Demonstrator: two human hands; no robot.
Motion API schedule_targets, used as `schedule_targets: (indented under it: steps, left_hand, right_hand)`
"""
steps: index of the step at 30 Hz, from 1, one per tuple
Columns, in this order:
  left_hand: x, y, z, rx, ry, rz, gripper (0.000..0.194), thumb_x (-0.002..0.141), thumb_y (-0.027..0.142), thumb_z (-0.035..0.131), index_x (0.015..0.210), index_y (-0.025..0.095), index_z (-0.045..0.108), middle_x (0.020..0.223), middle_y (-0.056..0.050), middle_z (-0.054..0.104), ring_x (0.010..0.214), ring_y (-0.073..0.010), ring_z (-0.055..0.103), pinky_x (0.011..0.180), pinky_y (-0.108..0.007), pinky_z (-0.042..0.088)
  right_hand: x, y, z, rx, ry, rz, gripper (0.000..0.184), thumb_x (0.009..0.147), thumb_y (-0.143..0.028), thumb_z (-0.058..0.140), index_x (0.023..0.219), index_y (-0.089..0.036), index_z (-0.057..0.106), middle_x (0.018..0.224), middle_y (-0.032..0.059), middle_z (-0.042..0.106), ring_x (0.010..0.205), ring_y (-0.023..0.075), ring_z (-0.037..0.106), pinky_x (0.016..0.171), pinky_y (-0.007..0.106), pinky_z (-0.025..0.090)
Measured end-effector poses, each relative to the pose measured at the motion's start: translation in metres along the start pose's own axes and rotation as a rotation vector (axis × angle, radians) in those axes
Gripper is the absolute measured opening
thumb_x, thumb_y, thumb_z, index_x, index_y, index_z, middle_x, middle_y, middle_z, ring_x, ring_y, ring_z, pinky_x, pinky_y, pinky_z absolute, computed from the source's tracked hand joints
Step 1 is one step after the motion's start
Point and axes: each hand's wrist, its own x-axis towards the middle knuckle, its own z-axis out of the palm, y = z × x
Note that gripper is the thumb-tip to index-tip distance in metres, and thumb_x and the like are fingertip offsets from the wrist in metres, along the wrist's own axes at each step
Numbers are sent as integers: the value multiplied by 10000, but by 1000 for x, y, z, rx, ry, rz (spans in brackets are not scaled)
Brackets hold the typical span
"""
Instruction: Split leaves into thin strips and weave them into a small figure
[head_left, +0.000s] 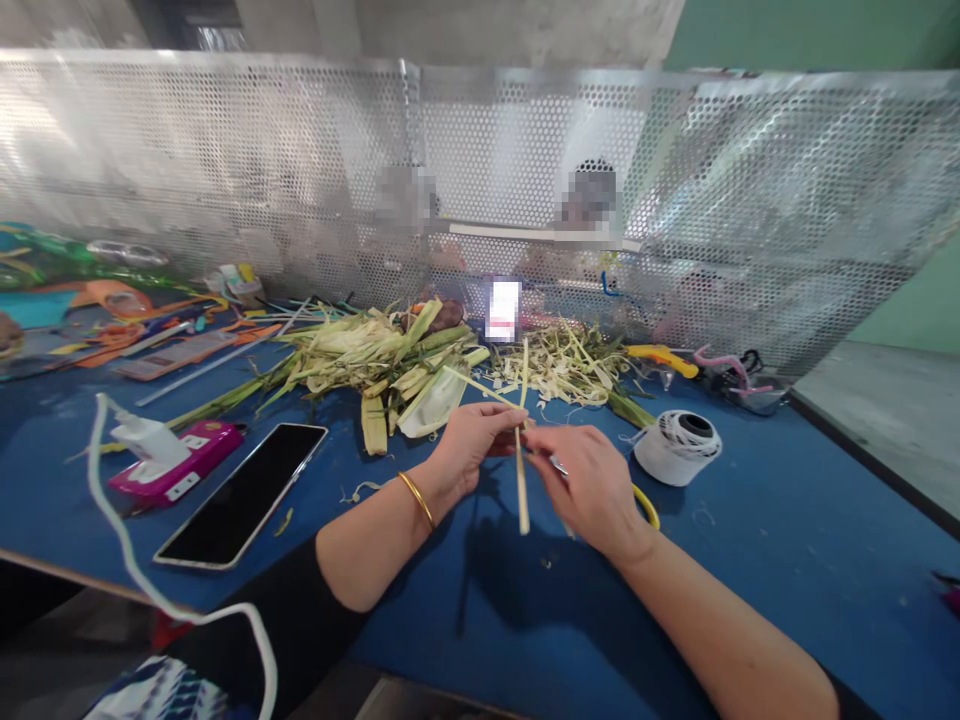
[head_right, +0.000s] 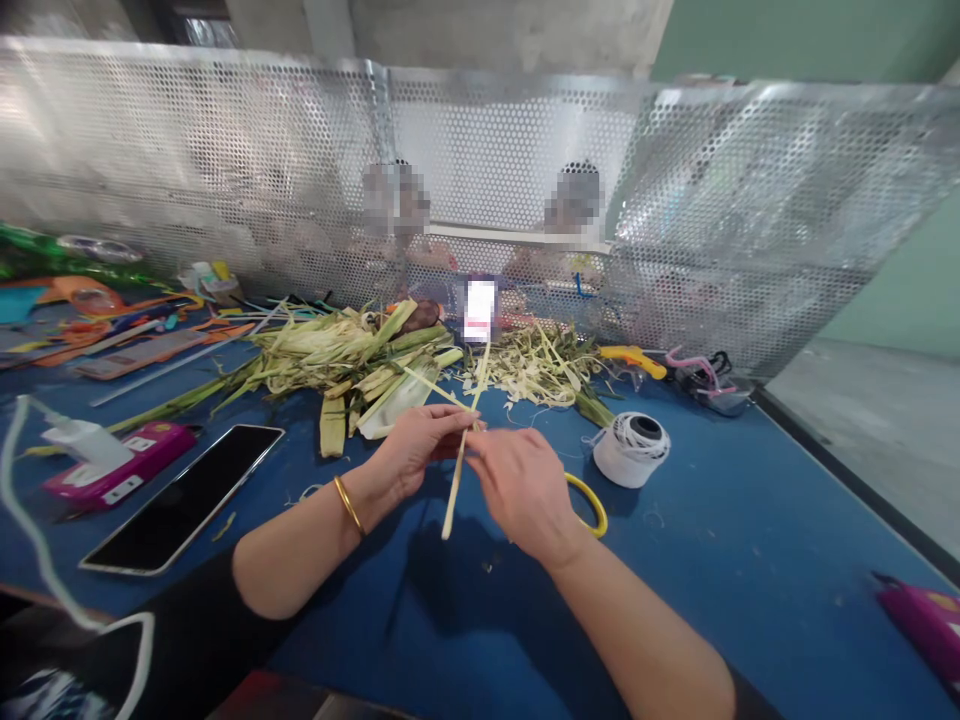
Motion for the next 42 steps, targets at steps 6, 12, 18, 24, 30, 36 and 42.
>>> schedule_targets:
  steps: [6,12,18,24,30,36,42]
  left_hand:
    - [-3,4,1,4,14,5,191,607,243,774,717,138,659,717,-32,693,580,-98,602,551,-210,431]
    - [-3,0,4,23,48,57,115,612,172,740,675,119,659,662,-22,661,539,-67,550,493,-180,371]
    - [-4,-3,7,12,81,43,114,627,165,718,677,133,621,683,-30,668,532,-71,543,473,-184,356]
    - [-9,-2,7,101,-93,-43,113,661,202,707,713,138,630,710,-20,659,521,-64,537,456,-184,353]
    - [-13,0,8,133,-229,-136,305,622,394,762,771,147,664,705,-10,657,466,-51,490,405,-185,272]
    - [-17,4,11,249,-172,-91,166,686,282,687,633,140,618,605,2,622,421,-47,478,384,-183,249]
    - [-21,7,11,206,-278,-105,234,701,364,685,662,139,630,661,-18,656,409,-53,505,364,-186,268]
  right_hand:
    - [4,6,6,351,-347,649,359,886,-438,457,611,-218,525,567,-1,600,545,165,557,533,268,392]
    - [4,-1,7,305,-349,508,343,904,-341,392,590,-219,453,554,-6,557,543,147,516,542,254,346]
    - [4,1,0,121,-359,257,313,906,-285,403,619,-200,495,602,8,554,569,142,463,623,295,313]
    - [6,16,7,655,-28,913,342,794,-519,543,753,-183,593,614,-12,535,562,133,450,549,267,337]
    - [6,19,11,890,80,991,333,688,-494,669,658,-169,605,533,-33,526,496,108,430,500,251,338]
    - [4,16,10,694,50,906,341,772,-487,591,645,-172,608,528,-13,550,506,129,474,519,265,368]
    - [7,11,6,700,82,892,319,762,-475,599,644,-179,586,529,-19,530,509,128,468,521,264,378]
